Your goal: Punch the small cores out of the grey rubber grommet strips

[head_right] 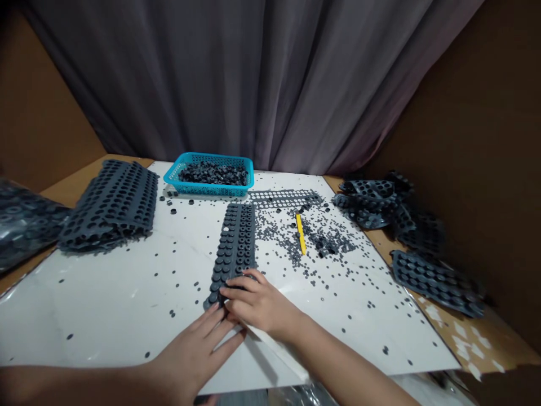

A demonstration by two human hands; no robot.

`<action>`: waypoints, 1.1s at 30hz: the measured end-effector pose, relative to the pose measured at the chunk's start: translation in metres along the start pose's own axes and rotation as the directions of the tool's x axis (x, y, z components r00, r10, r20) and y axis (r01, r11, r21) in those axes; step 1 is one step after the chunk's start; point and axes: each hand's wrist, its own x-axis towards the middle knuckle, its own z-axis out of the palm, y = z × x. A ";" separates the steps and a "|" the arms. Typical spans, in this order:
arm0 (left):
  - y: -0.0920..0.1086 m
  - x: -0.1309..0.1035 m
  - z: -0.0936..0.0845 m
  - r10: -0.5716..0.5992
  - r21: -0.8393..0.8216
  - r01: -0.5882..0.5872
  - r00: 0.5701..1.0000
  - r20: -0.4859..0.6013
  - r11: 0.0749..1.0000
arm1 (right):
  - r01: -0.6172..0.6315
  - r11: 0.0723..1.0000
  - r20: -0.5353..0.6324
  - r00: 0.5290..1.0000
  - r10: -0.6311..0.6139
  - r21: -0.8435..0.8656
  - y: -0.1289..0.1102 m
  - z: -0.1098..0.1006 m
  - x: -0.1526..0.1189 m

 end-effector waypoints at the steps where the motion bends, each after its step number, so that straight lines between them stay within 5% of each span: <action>1: 0.001 0.000 -0.001 -0.004 -0.009 0.004 1.000 0.000 1.000 | -0.006 1.000 0.007 1.000 0.006 -0.006 0.001 0.002 -0.001; 4: 0.002 -0.001 -0.003 -0.008 -0.034 0.008 1.000 -0.001 0.999 | -0.059 0.998 -0.029 0.998 0.059 0.016 0.004 0.005 -0.003; 7: 0.002 -0.002 -0.004 -0.014 -0.046 0.014 1.000 0.011 0.999 | -0.182 0.955 -0.077 0.976 0.205 0.235 0.003 0.003 -0.001; 11: 0.001 -0.002 -0.001 -0.016 -0.047 0.016 1.000 -0.007 0.999 | -0.278 0.824 0.028 0.952 0.304 0.493 -0.003 -0.006 0.004; 15: -0.001 -0.003 0.002 -0.003 -0.036 0.003 1.000 -0.005 0.999 | -0.264 0.837 0.074 0.962 0.262 0.479 -0.002 -0.006 0.003; 20: -0.002 -0.002 0.000 -0.004 -0.032 0.003 1.000 -0.012 0.999 | -0.086 0.954 -0.039 0.994 0.102 0.287 0.004 0.006 -0.002; 25: -0.001 -0.001 -0.003 -0.008 -0.052 0.008 1.000 -0.009 0.999 | -0.090 0.994 0.055 0.995 0.086 0.069 0.007 0.010 -0.009; 29: -0.001 -0.002 0.001 -0.005 -0.056 0.005 1.000 0.004 0.998 | -0.239 0.935 -0.030 0.966 0.256 0.263 0.006 0.006 -0.007; 33: -0.001 -0.002 0.000 -0.001 -0.058 0.001 1.000 0.004 0.998 | -0.331 0.795 0.034 0.930 0.365 0.509 0.001 -0.003 0.002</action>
